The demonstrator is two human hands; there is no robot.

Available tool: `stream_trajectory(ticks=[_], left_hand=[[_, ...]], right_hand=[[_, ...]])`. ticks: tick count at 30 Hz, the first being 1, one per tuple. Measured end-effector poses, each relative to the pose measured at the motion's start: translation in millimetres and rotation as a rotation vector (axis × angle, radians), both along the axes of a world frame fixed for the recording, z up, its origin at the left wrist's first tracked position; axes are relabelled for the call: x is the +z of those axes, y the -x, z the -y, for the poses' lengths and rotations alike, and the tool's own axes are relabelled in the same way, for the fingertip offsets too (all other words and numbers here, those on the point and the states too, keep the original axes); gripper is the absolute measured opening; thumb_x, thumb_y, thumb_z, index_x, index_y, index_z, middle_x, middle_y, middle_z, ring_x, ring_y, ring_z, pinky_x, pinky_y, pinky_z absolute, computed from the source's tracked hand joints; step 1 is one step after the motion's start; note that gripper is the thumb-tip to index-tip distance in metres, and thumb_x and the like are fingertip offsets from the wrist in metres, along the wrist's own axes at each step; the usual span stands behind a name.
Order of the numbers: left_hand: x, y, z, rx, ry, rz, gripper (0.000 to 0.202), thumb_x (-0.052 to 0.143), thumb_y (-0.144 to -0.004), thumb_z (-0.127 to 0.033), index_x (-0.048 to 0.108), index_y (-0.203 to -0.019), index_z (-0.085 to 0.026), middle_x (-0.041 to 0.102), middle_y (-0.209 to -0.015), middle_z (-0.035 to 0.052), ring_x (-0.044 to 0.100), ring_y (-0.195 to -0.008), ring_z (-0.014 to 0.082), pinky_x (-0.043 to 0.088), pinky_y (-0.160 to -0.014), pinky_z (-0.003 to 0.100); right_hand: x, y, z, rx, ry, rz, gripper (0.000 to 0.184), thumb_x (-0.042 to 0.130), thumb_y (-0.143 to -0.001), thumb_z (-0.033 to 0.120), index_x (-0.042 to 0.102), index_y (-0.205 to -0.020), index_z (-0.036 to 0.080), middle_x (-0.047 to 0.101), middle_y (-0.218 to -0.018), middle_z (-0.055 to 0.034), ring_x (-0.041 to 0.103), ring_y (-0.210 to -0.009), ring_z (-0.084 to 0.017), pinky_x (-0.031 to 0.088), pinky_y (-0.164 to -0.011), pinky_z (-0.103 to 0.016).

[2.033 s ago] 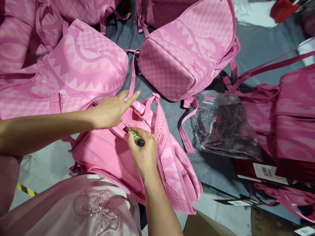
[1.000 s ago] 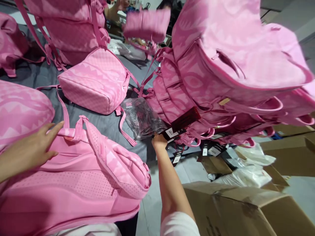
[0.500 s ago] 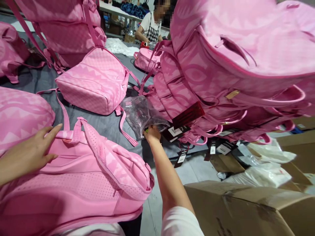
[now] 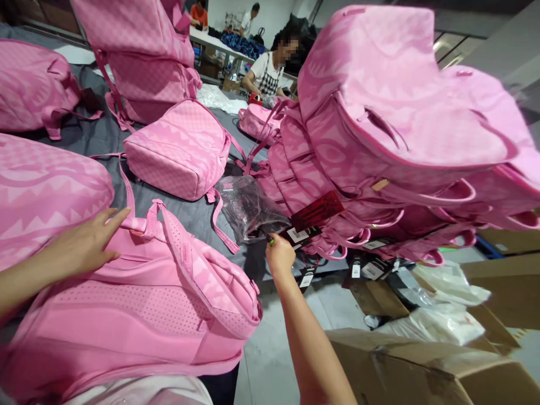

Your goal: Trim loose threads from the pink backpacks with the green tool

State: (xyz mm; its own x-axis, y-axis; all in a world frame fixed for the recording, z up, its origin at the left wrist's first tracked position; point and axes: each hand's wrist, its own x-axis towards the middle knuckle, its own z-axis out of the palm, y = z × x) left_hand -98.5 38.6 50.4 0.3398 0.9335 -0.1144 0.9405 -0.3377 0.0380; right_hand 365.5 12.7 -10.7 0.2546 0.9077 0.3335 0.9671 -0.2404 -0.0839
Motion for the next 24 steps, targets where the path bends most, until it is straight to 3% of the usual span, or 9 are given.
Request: stream_trajectory(ticks=[4, 7, 10, 11, 13, 16, 18, 20, 24], left_hand=[[18.4, -17, 28, -0.092, -0.280, 0.270, 0.080, 0.066, -0.089, -0.026, 0.027, -0.158, -0.019, 0.030, -0.161, 0.0233, 0.039, -0.145, 0.0435, 0.040, -0.113, 0.061], [34.0, -39, 55, -0.278, -0.345, 0.624, 0.063, 0.060, -0.096, -0.032, 0.037, -0.152, -0.018, 0.053, -0.147, 0.0162, 0.053, -0.135, 0.0287, 0.047, -0.112, 0.047], [34.2, -52, 71, -0.443, -0.316, 0.853, 0.032, 0.054, -0.096, -0.021, 0.062, -0.127, -0.017, 0.070, -0.123, 0.0100, 0.066, -0.115, 0.0210, 0.054, -0.100, 0.035], [31.7, -53, 74, -0.419, -0.265, 0.903, 0.024, 0.052, -0.096, -0.018, 0.069, -0.113, -0.018, 0.074, -0.110, 0.0076, 0.070, -0.103, 0.0190, 0.056, -0.091, 0.032], [26.6, -50, 78, -0.198, -0.049, 1.043, 0.020, 0.052, -0.095, -0.018, 0.071, -0.090, -0.017, 0.074, -0.082, 0.0030, 0.070, -0.074, 0.0137, 0.055, -0.068, 0.024], [22.3, -43, 81, 0.239, 0.308, 1.316, 0.019, 0.058, -0.093, -0.028, 0.066, -0.081, -0.015, 0.069, -0.066, -0.0004, 0.065, -0.058, 0.0100, 0.049, -0.053, 0.017], [20.3, -40, 83, 0.312, 0.398, 1.431, 0.019, 0.059, -0.093, -0.030, 0.064, -0.082, -0.014, 0.068, -0.063, -0.0012, 0.064, -0.055, 0.0094, 0.050, -0.052, 0.017], [17.0, -38, 84, 0.221, 0.263, 1.392, 0.018, 0.057, -0.095, -0.028, 0.066, -0.085, -0.014, 0.070, -0.065, -0.0004, 0.066, -0.057, 0.0096, 0.053, -0.055, 0.017], [6.8, -25, 84, -0.208, -0.553, 0.947, 0.020, 0.053, -0.094, -0.010, 0.070, -0.102, -0.016, 0.078, -0.097, 0.0064, 0.075, -0.089, 0.0154, 0.061, -0.076, 0.023]], right_hand=[[41.4, 51, 31, 0.251, -0.241, -0.040, 0.027, 0.049, -0.096, 0.021, 0.074, -0.100, 0.016, 0.078, -0.097, -0.0124, 0.074, -0.091, -0.024, 0.059, -0.085, -0.038], [67.3, 113, 55, 0.765, -0.446, -0.162, 0.024, 0.056, -0.093, 0.013, 0.072, -0.110, 0.019, 0.078, -0.104, -0.0107, 0.072, -0.100, -0.022, 0.058, -0.090, -0.038], [86.4, 163, 72, 1.127, -0.418, -0.316, 0.041, 0.059, -0.091, 0.005, 0.065, -0.129, 0.020, 0.076, -0.112, -0.0114, 0.071, -0.105, -0.023, 0.059, -0.089, -0.039], [90.5, 173, 75, 1.129, -0.377, -0.397, 0.043, 0.060, -0.091, 0.005, 0.064, -0.131, 0.021, 0.077, -0.112, -0.0106, 0.072, -0.103, -0.022, 0.060, -0.087, -0.037], [95.3, 186, 75, 0.962, -0.303, -0.646, 0.039, 0.065, -0.092, 0.011, 0.065, -0.129, 0.023, 0.078, -0.107, -0.0084, 0.075, -0.091, -0.021, 0.061, -0.079, -0.034], [96.9, 198, 67, 0.597, -0.039, -1.049, 0.023, 0.072, -0.090, 0.032, 0.072, -0.110, 0.020, 0.079, -0.094, -0.0080, 0.075, -0.076, -0.020, 0.061, -0.069, -0.031], [96.4, 206, 63, 0.511, 0.204, -1.206, 0.031, 0.076, -0.085, 0.045, 0.074, -0.099, 0.017, 0.079, -0.086, -0.0089, 0.074, -0.071, -0.021, 0.060, -0.066, -0.031], [96.0, 214, 61, 0.490, 0.317, -1.271, 0.038, 0.078, -0.080, 0.051, 0.074, -0.096, 0.016, 0.076, -0.078, -0.0075, 0.071, -0.066, -0.020, 0.058, -0.062, -0.030], [97.8, 216, 59, 0.401, 0.225, -1.271, 0.042, 0.075, -0.082, 0.056, 0.072, -0.096, 0.017, 0.072, -0.071, -0.0049, 0.065, -0.061, -0.017, 0.049, -0.053, -0.025]])
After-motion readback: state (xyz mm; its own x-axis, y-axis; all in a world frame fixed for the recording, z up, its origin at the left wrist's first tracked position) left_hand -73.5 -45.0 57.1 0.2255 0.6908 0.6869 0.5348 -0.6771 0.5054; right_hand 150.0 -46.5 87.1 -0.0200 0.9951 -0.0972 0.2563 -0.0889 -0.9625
